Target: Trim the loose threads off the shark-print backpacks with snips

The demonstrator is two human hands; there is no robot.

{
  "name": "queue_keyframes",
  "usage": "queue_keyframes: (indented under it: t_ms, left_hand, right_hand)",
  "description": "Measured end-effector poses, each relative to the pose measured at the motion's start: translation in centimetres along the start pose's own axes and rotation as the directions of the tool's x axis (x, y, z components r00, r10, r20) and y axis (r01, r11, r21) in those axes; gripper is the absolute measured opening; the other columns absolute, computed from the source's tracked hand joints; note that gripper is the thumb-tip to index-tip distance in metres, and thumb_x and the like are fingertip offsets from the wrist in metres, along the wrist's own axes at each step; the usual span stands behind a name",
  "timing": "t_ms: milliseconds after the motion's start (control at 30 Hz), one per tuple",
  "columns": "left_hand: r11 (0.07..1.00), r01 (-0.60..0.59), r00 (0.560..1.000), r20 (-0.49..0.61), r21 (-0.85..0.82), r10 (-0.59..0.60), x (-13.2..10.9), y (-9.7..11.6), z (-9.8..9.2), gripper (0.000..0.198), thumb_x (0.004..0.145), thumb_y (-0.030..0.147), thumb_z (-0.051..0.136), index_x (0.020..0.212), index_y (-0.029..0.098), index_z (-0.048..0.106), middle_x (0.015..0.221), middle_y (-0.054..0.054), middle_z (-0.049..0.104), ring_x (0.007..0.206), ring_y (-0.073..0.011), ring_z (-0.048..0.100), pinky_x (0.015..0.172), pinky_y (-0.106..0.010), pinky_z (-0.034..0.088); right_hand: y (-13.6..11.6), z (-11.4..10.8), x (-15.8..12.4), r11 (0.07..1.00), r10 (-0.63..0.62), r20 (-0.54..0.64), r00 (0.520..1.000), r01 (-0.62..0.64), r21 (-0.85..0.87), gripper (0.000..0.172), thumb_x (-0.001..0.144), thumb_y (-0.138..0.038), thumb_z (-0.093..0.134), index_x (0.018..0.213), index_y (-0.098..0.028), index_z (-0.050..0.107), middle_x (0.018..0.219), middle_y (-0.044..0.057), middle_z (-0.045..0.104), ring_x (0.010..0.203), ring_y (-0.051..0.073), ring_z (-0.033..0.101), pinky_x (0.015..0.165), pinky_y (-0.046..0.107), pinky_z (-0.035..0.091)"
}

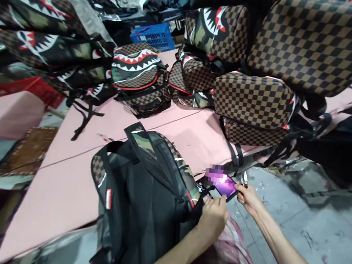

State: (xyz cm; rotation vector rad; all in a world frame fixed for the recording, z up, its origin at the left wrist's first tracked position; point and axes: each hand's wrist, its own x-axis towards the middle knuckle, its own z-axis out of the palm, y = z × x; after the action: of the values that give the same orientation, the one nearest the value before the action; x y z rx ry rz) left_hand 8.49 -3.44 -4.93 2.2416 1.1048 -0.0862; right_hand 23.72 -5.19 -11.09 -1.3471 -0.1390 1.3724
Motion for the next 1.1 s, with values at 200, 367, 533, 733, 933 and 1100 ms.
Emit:
queue_keyframes:
  t_ms: [200,367,533,733,933,1100]
  left_hand:
    - [0.602,0.059,0.998,0.037,-0.796,-0.049,-5.5,-3.7,-4.9,0.041,0.085,0.042,0.048,0.112,0.014,0.061,0.104,-0.012,0.066,0.097,-0.0247,0.061,0.091,-0.037,0.045]
    - [0.027,-0.150,0.972,-0.152,-0.988,-0.180,-8.4,-5.2,-9.6,0.077,0.070,0.058,0.061,0.133,0.020,0.040,0.135,-0.014,0.045,0.116,-0.0295,0.050,0.098,-0.042,0.040]
    - [-0.243,-0.265,0.913,-0.162,-0.933,-0.375,-11.3,-8.2,-11.9,0.078,0.063,0.071,0.056,0.116,0.013,0.057,0.119,-0.018,0.058,0.111,-0.0349,0.053,0.093,-0.044,0.044]
    - [-0.238,-0.585,0.613,-0.231,-0.776,-0.755,-19.9,-20.1,-13.5,0.058,0.083,0.059,0.039,0.107,0.010,0.059,0.100,-0.015,0.067,0.098,-0.0284,0.062,0.087,-0.039,0.049]
    - [-0.300,-0.489,0.263,0.190,-0.819,-0.946,-27.0,-33.9,-9.4,0.025,0.088,0.024,0.046,0.102,0.006,0.056,0.067,-0.008,0.067,0.059,-0.0169,0.065,0.064,-0.028,0.054]
    - [-0.473,-0.361,0.459,0.289,-0.804,-0.840,-22.1,-37.5,-5.9,0.017,0.081,0.020,0.057,0.086,0.004,0.059,0.063,-0.009,0.065,0.050,-0.0160,0.061,0.056,-0.028,0.052]
  right_hand:
    - [-3.0,2.6,-3.2,0.993,-0.116,0.106,0.988,0.118,-0.006,0.042,0.061,-0.037,0.074,0.093,-0.012,0.062,0.048,-0.009,0.030,0.039,0.001,0.016,0.040,0.020,0.009]
    - [-5.1,8.8,-8.7,0.983,-0.129,0.392,0.911,0.170,-0.072,0.044,0.069,-0.040,0.071,0.104,-0.014,0.065,0.056,-0.005,0.034,0.044,0.002,0.015,0.041,0.020,0.010]
    - [-1.8,18.0,-10.7,0.972,0.045,0.622,0.782,0.110,-0.209,0.048,0.073,-0.045,0.066,0.110,-0.014,0.063,0.052,-0.007,0.031,0.044,0.002,0.013,0.040,0.020,0.010]
    - [1.1,23.0,-9.3,0.893,0.052,0.598,0.800,0.231,-0.386,0.054,0.069,-0.047,0.068,0.113,-0.016,0.060,0.087,0.011,0.065,0.044,0.003,0.019,0.039,0.020,0.013]
    - [0.6,22.3,-6.0,0.853,-0.064,0.421,0.905,0.269,-0.447,0.049,0.067,-0.044,0.071,0.105,-0.014,0.062,0.090,0.015,0.067,0.042,0.001,0.022,0.036,0.018,0.017]
    - [1.3,22.7,-5.5,0.852,-0.058,0.353,0.934,0.231,-0.470,0.046,0.064,-0.041,0.075,0.099,-0.014,0.064,0.083,0.012,0.067,0.040,-0.001,0.023,0.035,0.015,0.019]
